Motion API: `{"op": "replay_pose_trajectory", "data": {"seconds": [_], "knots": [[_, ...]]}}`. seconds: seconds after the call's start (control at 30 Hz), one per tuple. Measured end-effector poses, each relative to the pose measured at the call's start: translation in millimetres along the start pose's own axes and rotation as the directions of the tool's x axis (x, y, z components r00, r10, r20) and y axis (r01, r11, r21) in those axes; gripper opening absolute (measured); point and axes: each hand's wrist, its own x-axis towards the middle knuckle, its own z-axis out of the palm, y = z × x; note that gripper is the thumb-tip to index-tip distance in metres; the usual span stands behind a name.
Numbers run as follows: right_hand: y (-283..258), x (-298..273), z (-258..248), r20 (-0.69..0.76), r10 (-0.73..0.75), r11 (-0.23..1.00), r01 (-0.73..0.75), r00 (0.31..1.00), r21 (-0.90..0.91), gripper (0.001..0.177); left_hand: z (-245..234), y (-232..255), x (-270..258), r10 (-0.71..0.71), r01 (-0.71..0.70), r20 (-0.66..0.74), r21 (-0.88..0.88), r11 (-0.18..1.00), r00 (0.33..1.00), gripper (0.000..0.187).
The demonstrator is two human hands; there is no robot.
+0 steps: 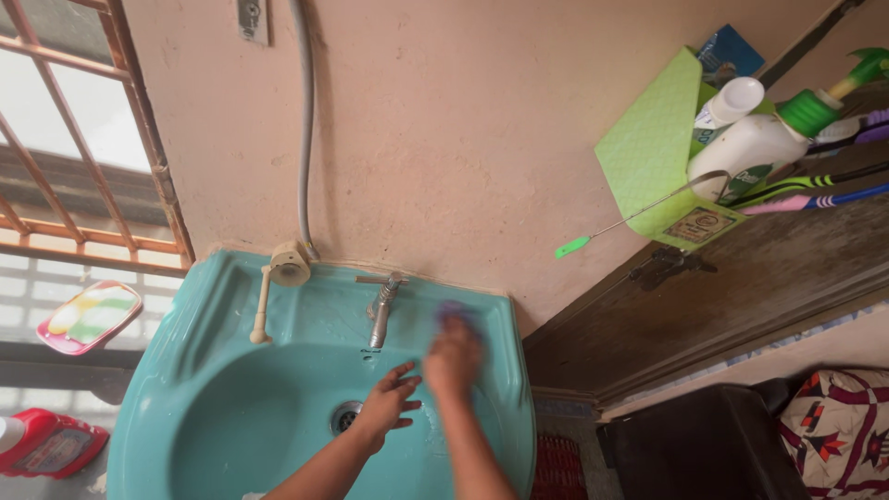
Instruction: The person applies liquid cleaner from a bottle onto the surface of a sink and then uses a cloth to scrub the basin, the faucet, and the surrounding edges.
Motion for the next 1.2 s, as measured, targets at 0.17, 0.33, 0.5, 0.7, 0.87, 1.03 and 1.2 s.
{"op": "replay_pose_trajectory", "data": {"seconds": [0.17, 0.33, 0.5, 0.7, 0.87, 1.03, 1.2], "knots": [[-34.2, 3.6, -18.8, 0.022, -0.409, 0.911, 0.406, 0.912, 0.079, 0.045, -19.0, -7.6, 27.2, 0.070, -0.083, -0.110, -0.113, 0.990, 0.991, 0.057], [15.3, 5.8, -44.0, 0.001, 0.035, 0.990, -0.034, 0.999, -0.140, 0.046, -7.3, 2.9, 9.0, 0.033, -0.033, -0.023, -0.006, 0.999, 0.999, 0.056], [3.3, -25.1, -42.2, -0.016, 0.119, 0.968, -0.119, 0.993, -0.223, 0.051, 15.6, 17.2, -11.3, 0.287, -0.263, -0.072, 0.237, 0.935, 0.955, 0.056], [5.6, 31.7, -26.0, -0.171, 0.298, 0.929, -0.245, 0.939, 0.277, 0.064, 43.4, 60.9, -10.5, 0.769, -0.615, 0.105, 0.673, 0.412, 0.630, 0.057], [-0.3, 49.1, 19.4, -0.054, -0.132, 0.456, 0.110, 0.990, 0.883, 0.036, 37.3, 75.6, -6.5, 0.535, -0.300, -0.129, 0.708, 0.639, 0.835, 0.068], [11.5, 29.9, -20.9, -0.201, -0.175, 0.982, 0.184, 0.964, 0.028, 0.032, 46.3, 47.0, 0.7, 0.668, -0.398, 0.297, 0.917, -0.001, 0.682, 0.083], [11.4, 26.7, -44.6, -0.173, 0.196, 0.975, -0.210, 0.965, -0.069, 0.055, 60.6, 56.4, 17.8, 0.491, -0.315, 0.327, 0.943, -0.111, 0.808, 0.076]]}}
